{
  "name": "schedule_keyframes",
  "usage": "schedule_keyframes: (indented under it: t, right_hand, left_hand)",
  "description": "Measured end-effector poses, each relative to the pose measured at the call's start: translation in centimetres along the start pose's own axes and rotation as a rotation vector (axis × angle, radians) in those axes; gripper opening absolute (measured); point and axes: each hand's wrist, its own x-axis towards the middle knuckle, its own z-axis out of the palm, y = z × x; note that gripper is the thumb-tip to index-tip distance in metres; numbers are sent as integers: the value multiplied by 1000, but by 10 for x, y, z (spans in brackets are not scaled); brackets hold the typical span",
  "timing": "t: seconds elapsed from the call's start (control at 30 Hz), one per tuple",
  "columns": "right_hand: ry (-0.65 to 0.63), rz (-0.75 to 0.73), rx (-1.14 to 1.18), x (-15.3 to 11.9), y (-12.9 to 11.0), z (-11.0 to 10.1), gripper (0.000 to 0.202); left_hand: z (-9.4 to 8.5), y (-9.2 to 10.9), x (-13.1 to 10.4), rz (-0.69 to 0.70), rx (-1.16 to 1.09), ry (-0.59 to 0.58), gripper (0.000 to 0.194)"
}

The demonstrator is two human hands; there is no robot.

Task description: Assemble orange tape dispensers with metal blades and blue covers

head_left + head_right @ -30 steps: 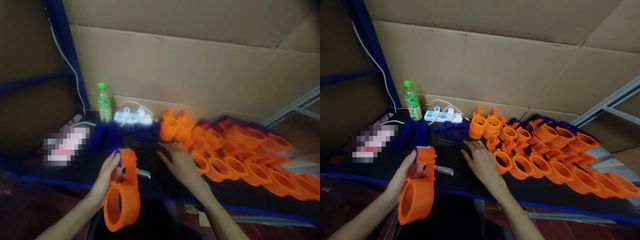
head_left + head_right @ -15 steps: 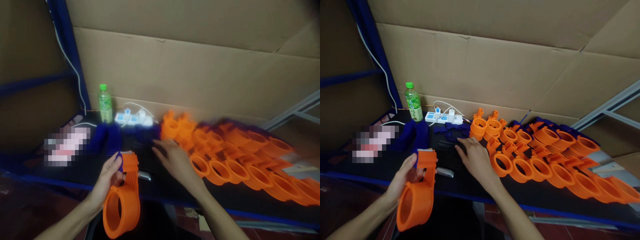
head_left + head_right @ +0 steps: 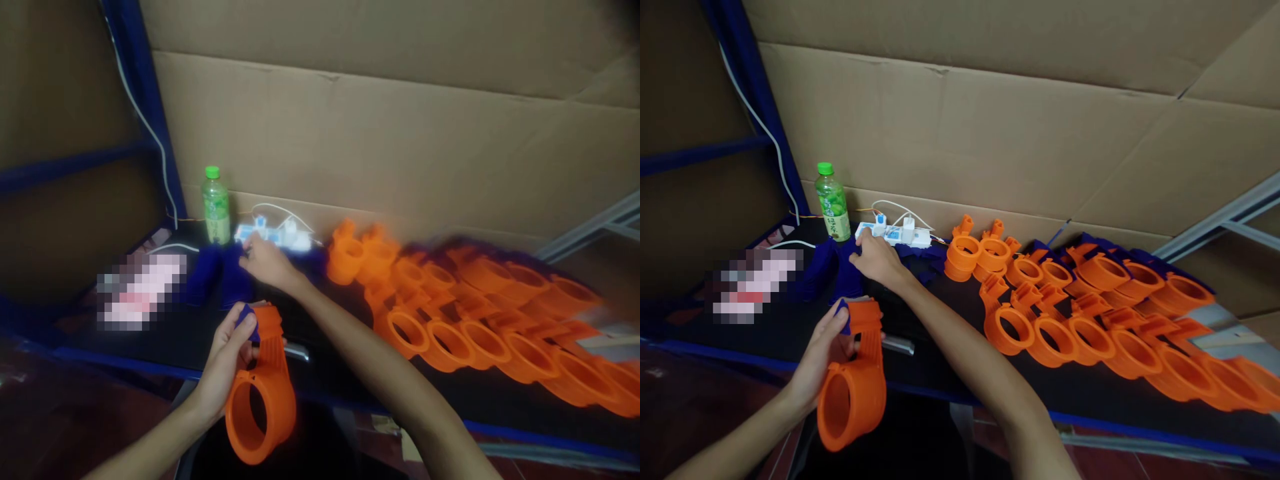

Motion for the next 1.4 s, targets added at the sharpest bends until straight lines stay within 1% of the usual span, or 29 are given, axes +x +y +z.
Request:
schedule_keyframes:
  t: [0.1,0.17,0.23,0.3,0.37,0.43,0.53,0.6,0.7,0.77,0.9,1.03,1.13,1.27,1.4]
  right_hand:
    - [45,-10,-12,-6,-1,-18,38]
    - [116,-28,-29,-19,-4,-36,42]
    - [233,-91,-58,-42,-7,-52,39]
    - [322,-195,-91,-74,-11,-65,33]
    - [316,-282,-111,-107,-15,-71,29]
    - [287,-344,-102,-135,-18,-72,28]
    - [269,-408,-36,-160,-19,-68,25]
    - [226,-383,40,-167,-19,-65,21]
    - [116,-265,154,-170,-17,-64,21]
    - [83,-225,197,-171,-16,-65,21]
    - [95,-232,228,-173,-13,-67,19]
    - [122,-254,254,-177,-9,-68,16]
    - [117,-263,257,-179,-9,-66,16]
    - [134,-200,299,-179,-11,-63,17]
    - [141,-161,345,-181,-12,-64,16]
  left_hand:
    - [2,3,-2,13,-32,2,58]
    - [4,4,-3,41,-55,5,55]
    - [4,5,-4,80,-81,9,54]
    - [5,6,-3,130,-93,19,54]
    - [6,7,-3,182,-89,27,54]
    - [9,7,-2,217,-84,24,55]
    - [14,5,-3,220,-92,8,54]
    - [17,4,-5,211,-89,4,53]
    - [18,2,-6,210,-72,0,54]
    - [17,1,-7,218,-62,-4,55]
    - [15,-1,-8,222,-41,-24,57]
    - [15,-3,-8,233,-17,-13,60]
    - [15,-4,-8,223,-9,-8,61]
    - [13,-6,-7,217,-8,-16,55]
    - [12,-7,-7,215,-5,-41,55]
